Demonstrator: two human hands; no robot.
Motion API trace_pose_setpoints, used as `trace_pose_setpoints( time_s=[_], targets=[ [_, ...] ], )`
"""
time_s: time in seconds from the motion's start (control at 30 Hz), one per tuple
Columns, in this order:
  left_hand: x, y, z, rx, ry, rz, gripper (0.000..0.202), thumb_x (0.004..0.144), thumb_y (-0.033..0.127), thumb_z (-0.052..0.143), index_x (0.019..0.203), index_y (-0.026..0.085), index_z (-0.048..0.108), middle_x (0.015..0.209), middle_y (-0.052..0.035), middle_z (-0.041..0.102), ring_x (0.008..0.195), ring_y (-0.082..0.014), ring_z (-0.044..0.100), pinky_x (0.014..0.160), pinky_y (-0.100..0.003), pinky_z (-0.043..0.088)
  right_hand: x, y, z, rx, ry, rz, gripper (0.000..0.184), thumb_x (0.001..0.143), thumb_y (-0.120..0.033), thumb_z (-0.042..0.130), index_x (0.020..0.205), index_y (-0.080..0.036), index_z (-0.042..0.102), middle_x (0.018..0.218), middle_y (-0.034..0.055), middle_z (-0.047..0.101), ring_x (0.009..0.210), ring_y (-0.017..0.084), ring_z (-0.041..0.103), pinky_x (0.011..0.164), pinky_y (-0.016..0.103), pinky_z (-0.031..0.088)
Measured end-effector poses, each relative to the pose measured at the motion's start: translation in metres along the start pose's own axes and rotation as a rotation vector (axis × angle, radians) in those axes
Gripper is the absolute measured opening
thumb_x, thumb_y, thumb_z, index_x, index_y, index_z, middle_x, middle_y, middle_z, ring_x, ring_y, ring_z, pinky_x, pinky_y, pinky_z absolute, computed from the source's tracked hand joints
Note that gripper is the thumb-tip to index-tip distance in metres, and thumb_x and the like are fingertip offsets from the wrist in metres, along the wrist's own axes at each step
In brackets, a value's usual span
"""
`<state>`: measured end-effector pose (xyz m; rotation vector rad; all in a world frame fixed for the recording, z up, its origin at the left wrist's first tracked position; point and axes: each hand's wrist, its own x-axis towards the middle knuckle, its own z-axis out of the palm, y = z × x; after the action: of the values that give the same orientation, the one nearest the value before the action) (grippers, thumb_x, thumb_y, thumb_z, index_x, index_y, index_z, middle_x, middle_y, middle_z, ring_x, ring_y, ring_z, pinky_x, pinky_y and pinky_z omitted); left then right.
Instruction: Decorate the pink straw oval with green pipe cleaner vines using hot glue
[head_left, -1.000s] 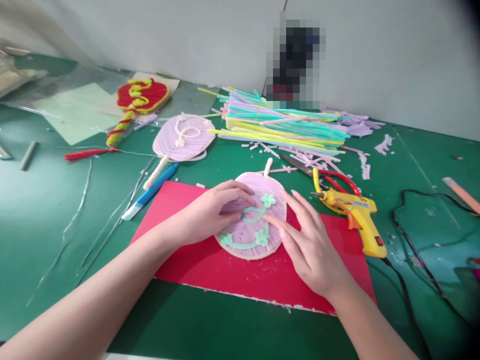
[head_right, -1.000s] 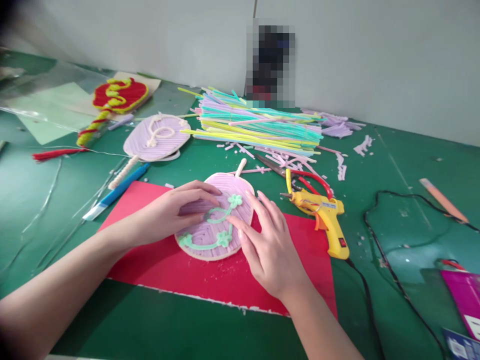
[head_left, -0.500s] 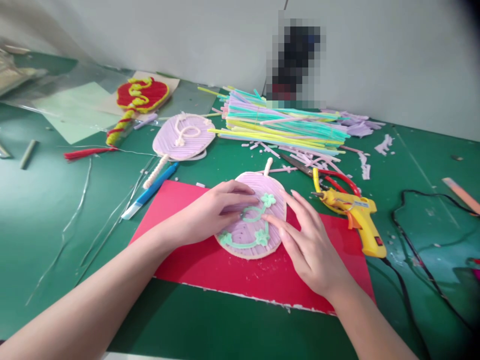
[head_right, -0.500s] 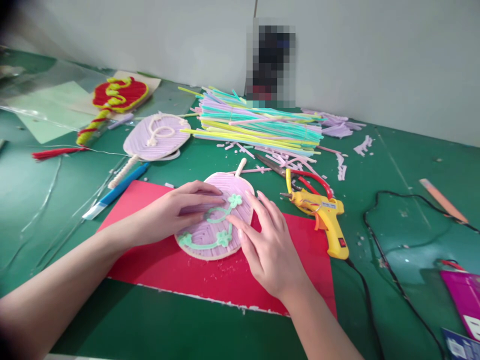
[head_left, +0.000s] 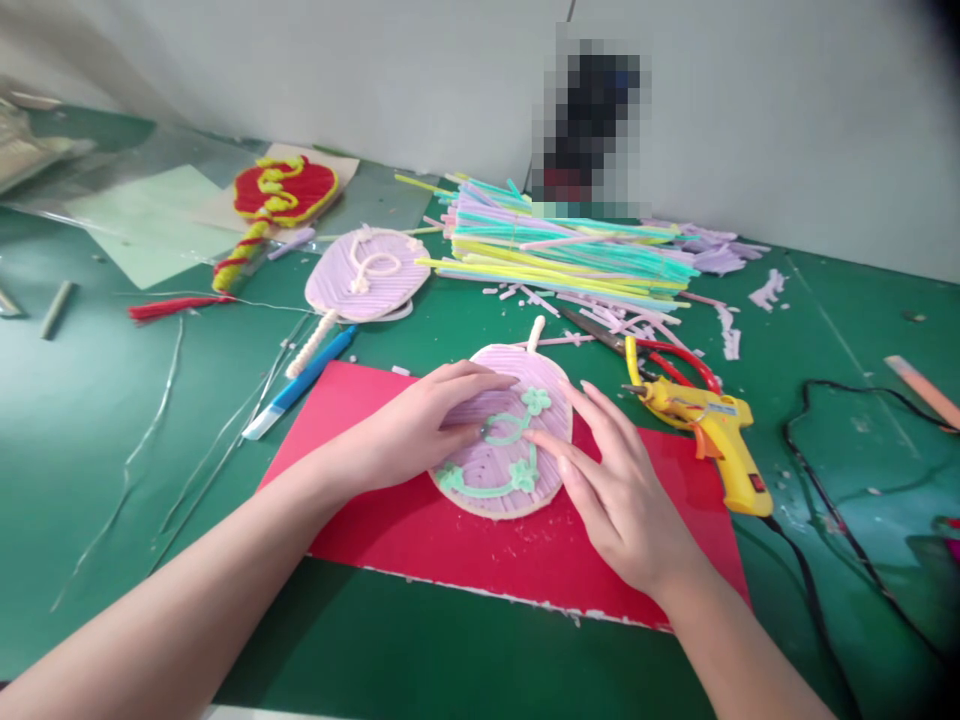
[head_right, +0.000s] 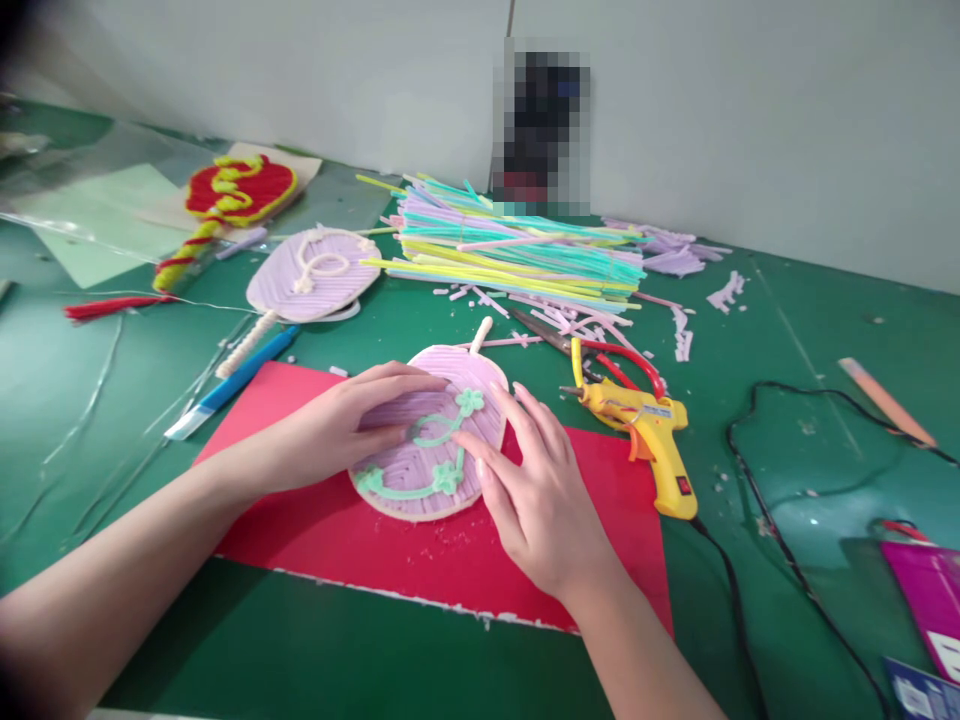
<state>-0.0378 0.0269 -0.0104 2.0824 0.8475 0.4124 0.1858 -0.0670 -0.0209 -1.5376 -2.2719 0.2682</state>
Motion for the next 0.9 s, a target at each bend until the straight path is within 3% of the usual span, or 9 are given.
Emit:
trace_pose_setpoints(
  time_s=[0.5, 0.9],
  targets=[
    [0.0019, -0.0046, -0.0013, -0.035, -0.028, 0.043, 0.040, 0.082, 0.009, 0.048, 0.118, 0.023, 0.059, 0.129, -0.0056, 0.048, 0.117, -0.0184, 0.051, 0.098, -0.028, 0.046, 0.0001, 0.0019, -0.0005, 0.030, -0.020, 0.006, 0.039, 0.095, -0.025, 0.035, 0.129, -0.031, 0.053, 0.153, 0.0000, 0.025, 0.142, 0.025, 0.018, 0.110, 0.051, 0.032],
    [0.0015, -0.0076, -0.0008, -0.015, 0.013, 0.130, 0.041, 0.079, 0.006, 0.048, 0.115, 0.023, 0.061, 0.123, -0.0069, 0.053, 0.119, -0.0185, 0.050, 0.103, -0.032, 0.042, 0.0005, 0.0002, 0.0062, -0.033, 0.145, -0.051, 0.036, 0.093, -0.028, 0.042, 0.125, -0.026, 0.058, 0.147, 0.0067, 0.036, 0.138, 0.025, 0.027, 0.107, 0.049, 0.036]
  ],
)
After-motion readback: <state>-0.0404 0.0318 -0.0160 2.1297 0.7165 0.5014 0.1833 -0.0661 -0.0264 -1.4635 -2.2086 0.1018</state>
